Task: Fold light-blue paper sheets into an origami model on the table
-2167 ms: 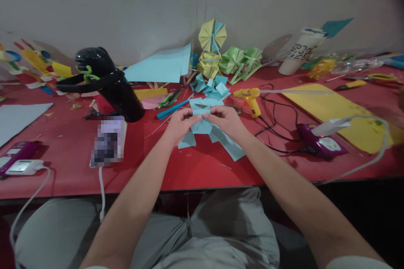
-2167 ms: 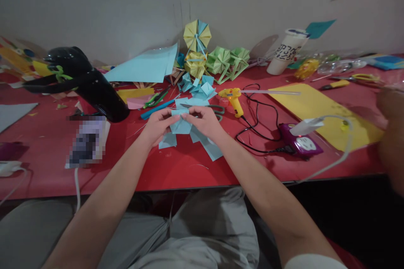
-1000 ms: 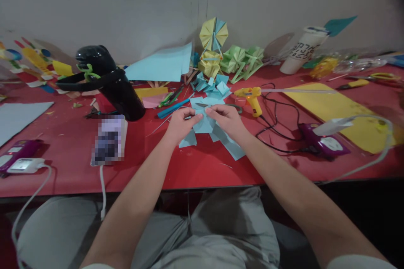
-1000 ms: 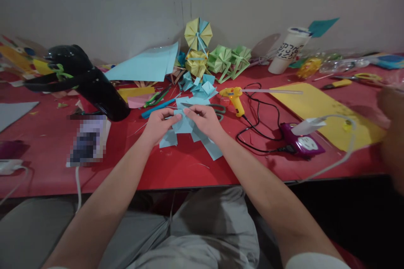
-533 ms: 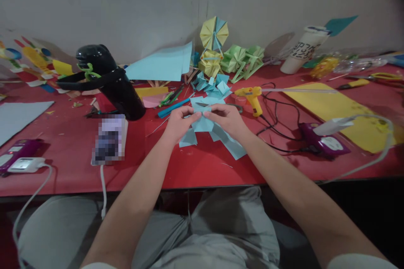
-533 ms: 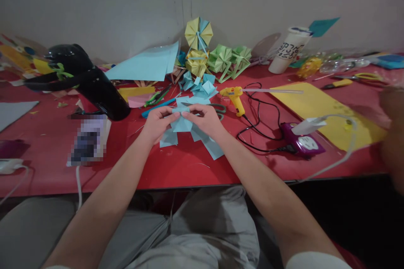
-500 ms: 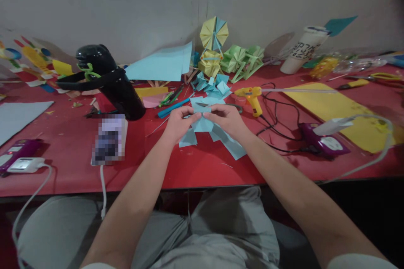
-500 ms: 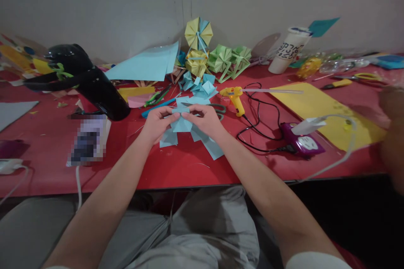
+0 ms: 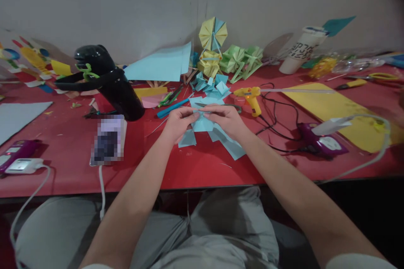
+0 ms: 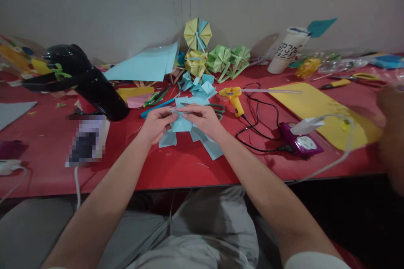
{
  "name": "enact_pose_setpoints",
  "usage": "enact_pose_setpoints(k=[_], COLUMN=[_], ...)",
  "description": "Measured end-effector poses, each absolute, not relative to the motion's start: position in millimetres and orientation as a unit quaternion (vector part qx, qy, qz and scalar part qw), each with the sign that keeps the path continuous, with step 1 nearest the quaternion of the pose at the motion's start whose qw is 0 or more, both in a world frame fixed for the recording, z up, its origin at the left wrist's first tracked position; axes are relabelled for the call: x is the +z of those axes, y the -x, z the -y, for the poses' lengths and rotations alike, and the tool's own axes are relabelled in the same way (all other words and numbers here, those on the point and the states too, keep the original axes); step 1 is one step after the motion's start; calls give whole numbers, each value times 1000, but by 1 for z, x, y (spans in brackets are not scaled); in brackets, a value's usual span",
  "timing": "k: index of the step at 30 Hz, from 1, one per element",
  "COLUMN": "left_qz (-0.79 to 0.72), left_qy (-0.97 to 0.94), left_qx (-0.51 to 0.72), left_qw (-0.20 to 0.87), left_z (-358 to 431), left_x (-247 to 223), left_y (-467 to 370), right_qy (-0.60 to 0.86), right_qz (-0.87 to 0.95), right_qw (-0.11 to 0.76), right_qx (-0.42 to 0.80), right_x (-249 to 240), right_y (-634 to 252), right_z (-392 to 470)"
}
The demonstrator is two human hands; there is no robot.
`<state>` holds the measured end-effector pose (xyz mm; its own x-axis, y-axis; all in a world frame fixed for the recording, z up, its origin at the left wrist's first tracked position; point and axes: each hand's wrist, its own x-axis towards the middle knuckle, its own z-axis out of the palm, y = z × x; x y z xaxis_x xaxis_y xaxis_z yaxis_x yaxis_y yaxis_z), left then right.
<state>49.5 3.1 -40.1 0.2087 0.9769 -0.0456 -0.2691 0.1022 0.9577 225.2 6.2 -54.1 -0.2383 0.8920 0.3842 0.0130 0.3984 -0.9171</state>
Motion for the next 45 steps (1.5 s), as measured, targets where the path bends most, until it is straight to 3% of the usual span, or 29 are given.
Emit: enact_pose_setpoints(k=[18,29,37,45], left_qz=[-413,-434,-424,-436], left_qy=[-364,-505,-595,-611], left_qx=[480,474,496,474], left_qw=[682,576,469,460], left_z=[-3,-6,-9,-6], left_x=[-27,-42,-47,-45], left_y=[-48,-45,-44,-46], right_qy=[341,378,411,402], right_qz=[661,629,644,627], right_qw=[501,484,505,503], right_qx=[443,476,402,439], right_x=[-49,-47,-54,-57], right_y=[-226,-223,-220,-222], right_z=[-5,-3,-6,-8])
